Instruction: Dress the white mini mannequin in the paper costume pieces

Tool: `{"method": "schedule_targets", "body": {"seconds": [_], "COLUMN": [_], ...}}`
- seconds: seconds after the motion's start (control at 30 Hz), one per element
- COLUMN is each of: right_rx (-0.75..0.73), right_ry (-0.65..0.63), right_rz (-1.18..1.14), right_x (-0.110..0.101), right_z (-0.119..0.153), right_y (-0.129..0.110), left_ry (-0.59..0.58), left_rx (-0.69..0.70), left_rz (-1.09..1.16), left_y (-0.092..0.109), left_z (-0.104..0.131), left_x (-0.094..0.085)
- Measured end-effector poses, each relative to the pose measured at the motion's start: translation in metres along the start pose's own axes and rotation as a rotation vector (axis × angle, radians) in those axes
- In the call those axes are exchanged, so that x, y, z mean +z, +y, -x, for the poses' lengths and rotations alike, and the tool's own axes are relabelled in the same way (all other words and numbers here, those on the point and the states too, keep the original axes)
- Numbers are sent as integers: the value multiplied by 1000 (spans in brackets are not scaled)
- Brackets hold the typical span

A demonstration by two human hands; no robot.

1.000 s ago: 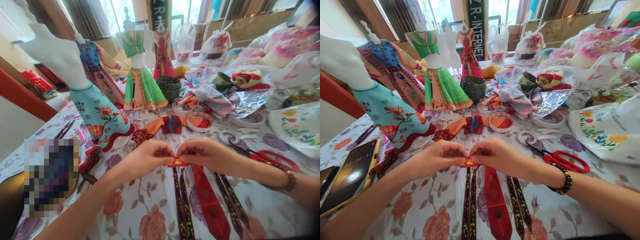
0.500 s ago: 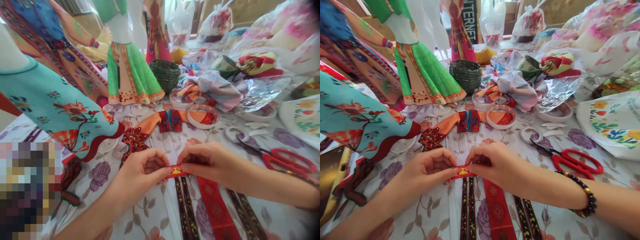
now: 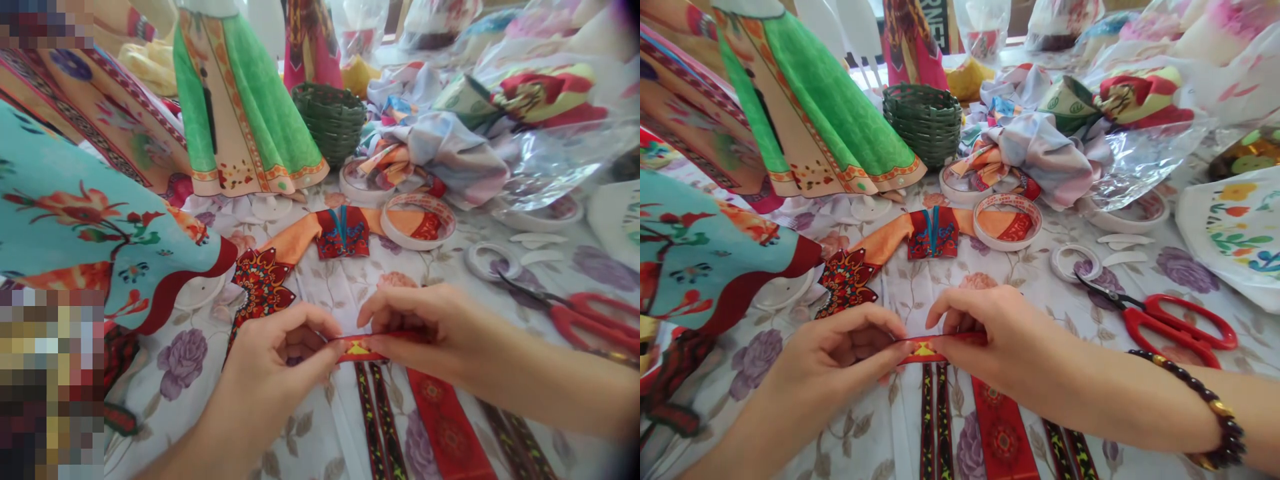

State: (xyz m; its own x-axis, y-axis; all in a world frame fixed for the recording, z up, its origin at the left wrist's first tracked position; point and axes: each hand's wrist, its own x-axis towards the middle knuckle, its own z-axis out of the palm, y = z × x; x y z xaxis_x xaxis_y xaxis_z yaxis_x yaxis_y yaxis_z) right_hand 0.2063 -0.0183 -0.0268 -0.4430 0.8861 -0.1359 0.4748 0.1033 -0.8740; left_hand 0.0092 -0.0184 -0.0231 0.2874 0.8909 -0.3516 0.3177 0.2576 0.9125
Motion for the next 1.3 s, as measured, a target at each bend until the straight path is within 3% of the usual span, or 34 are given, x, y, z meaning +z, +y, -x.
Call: {"method": "schedule_targets", "body": {"seconds": [0.6,1.3], "right_rx": [-14,-53], "right_ry": [3,17], "right_rz": [-85,53], "right_x": [-1,3], "right_z": [-4,2], "right_y": [-1,0], "left_ry": [20,5], "left_rx": [-47,80], "left_rz": [54,-123], "left_y": [-1,0], "left_z": [-1,5], "left_x": [1,1]}}
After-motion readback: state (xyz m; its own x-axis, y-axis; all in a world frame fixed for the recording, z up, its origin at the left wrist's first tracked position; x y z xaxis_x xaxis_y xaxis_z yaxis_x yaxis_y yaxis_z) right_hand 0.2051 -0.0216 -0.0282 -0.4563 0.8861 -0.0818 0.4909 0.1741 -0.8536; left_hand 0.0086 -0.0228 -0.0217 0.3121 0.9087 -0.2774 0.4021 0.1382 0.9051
